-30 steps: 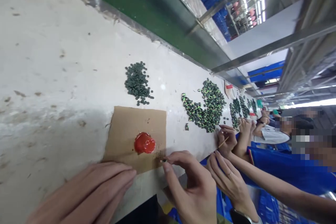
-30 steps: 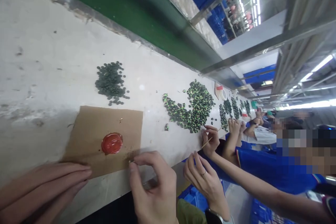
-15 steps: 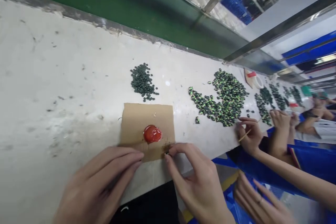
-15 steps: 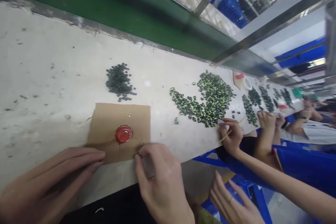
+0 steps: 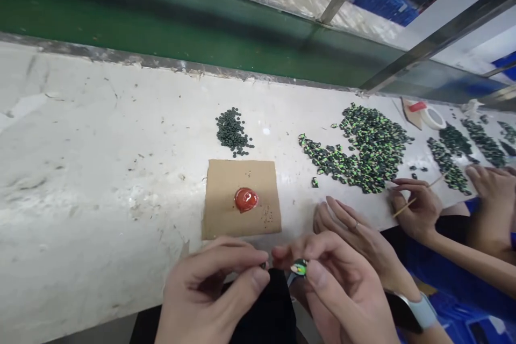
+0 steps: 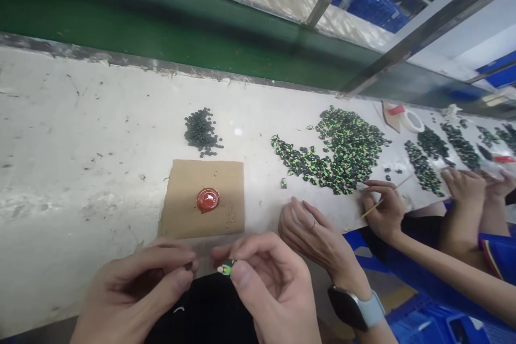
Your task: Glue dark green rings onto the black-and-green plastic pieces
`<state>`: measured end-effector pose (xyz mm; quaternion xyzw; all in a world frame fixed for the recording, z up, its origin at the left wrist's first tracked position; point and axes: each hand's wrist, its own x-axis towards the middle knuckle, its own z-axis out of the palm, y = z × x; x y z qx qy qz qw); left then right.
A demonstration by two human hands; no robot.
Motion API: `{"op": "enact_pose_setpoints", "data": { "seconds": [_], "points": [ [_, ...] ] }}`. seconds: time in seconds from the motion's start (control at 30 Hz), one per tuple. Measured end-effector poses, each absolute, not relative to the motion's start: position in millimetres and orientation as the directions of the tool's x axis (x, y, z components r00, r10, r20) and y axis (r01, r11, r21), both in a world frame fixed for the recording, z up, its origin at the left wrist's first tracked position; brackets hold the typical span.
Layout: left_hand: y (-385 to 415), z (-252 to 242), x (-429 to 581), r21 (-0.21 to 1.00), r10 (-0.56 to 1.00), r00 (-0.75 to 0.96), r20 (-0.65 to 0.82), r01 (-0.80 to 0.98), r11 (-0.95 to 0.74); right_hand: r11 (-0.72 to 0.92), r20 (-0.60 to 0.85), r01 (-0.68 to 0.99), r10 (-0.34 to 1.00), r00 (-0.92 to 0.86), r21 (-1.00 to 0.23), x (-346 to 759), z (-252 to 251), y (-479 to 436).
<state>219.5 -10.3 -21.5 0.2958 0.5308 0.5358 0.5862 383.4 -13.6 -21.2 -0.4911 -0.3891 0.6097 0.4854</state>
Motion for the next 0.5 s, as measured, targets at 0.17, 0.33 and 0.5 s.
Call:
{"op": "enact_pose_setpoints", "data": {
  "seconds": [0.17,0.33,0.5],
  "points": [
    [-20.5,-16.2,235.6,0.813,0.895,-0.120,-0.430,-0.482,0.326,-0.128,-0.123,-0.203,0.992,-0.037,-0.971,380.4,-18.2,-24.6],
    [-26.3,-14.0,242.6,0.793,0.887,-0.131,-0.443,-0.518,0.320,-0.078,-0.079,-0.141,0.997,0.000,-0.987,380.8,-14.0,-24.7],
    [-24.6,-9.7,243.6,0.798,0.893,-0.135,-0.429,-0.520,0.304,-0.073,-0.082,-0.105,0.993,0.083,-0.992,370.3,-3.5,-25.3]
  ]
}}
